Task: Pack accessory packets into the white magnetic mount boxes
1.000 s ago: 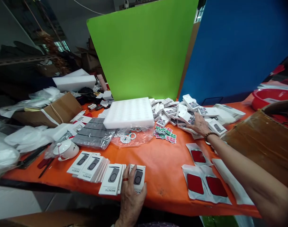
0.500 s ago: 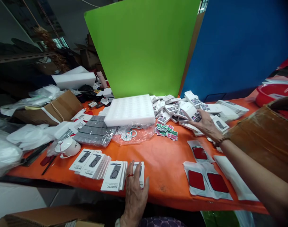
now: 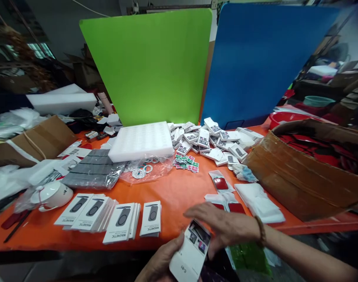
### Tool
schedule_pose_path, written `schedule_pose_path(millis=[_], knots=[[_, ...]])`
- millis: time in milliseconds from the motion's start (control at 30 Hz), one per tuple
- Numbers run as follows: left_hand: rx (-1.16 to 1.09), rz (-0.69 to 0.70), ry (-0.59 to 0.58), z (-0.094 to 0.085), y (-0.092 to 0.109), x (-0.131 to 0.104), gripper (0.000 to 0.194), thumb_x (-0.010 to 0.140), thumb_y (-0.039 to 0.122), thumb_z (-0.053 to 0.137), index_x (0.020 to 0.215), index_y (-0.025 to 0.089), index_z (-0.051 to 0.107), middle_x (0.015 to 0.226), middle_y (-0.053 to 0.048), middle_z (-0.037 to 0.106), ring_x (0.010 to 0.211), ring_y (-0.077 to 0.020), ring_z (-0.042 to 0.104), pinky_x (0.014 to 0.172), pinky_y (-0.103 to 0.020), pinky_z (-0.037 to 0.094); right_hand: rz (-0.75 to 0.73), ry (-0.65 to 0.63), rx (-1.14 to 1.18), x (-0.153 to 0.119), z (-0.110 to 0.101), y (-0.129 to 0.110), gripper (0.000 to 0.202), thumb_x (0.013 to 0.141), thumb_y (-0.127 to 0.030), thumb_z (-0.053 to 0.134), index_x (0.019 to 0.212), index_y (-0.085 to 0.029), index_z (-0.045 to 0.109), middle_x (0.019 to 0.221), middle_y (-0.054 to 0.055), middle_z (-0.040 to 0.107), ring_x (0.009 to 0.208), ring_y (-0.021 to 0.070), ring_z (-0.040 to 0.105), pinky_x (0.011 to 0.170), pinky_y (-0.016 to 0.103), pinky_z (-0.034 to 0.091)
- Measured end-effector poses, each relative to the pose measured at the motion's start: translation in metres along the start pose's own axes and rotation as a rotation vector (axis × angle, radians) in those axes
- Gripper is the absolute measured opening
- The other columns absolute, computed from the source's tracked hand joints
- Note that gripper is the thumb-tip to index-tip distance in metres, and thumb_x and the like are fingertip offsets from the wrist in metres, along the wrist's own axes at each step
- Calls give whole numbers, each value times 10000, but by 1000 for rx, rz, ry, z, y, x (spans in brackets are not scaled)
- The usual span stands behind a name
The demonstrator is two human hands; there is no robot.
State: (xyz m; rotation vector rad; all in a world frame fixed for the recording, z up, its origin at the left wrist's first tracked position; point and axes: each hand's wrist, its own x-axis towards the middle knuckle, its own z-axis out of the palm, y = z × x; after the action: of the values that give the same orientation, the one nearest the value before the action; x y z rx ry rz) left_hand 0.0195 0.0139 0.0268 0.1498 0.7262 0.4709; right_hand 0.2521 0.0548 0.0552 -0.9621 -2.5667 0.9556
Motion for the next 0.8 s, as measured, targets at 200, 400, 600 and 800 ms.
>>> schedule_pose_path(millis=[200, 400, 600, 800], knots=[[144, 4, 39, -4, -1, -2, 408, 868, 405, 565, 1073, 60, 644, 817, -154, 733, 740, -278, 701, 707, -371, 514, 628, 394, -174, -9, -49, 119, 424, 884, -397, 506, 1242, -170, 516, 1283, 149, 525, 1151, 258, 514, 963, 367, 402], [7, 59, -87, -18, -2, 0, 435, 837, 376, 604, 1111, 39, 628, 983, -206, 715, 950, -374, 669, 847, -529, 487, 750, 385, -172, -14, -59, 175, 216, 781, -359, 560, 670, -174, 576, 724, 70, 589, 743, 210, 533, 701, 310, 412], [29, 138, -203, -19, -5, 0, 428, 703, 213, 747, 1111, 141, 638, 955, -127, 727, 934, -346, 683, 908, -539, 453, 709, 397, -9, -23, -60, 180, 327, 804, -491, 442, 654, -201, 451, 606, -21, 452, 577, 135, 413, 553, 262, 344], [-186, 144, -13, -10, -6, 14, 249, 753, 228, 727, 945, 79, 675, 848, -102, 742, 779, -224, 699, 820, -348, 497, 644, 435, 107, -27, -64, 161, 315, 809, -508, 456, 769, -195, 467, 720, -4, 503, 651, 149, 455, 607, 276, 381]])
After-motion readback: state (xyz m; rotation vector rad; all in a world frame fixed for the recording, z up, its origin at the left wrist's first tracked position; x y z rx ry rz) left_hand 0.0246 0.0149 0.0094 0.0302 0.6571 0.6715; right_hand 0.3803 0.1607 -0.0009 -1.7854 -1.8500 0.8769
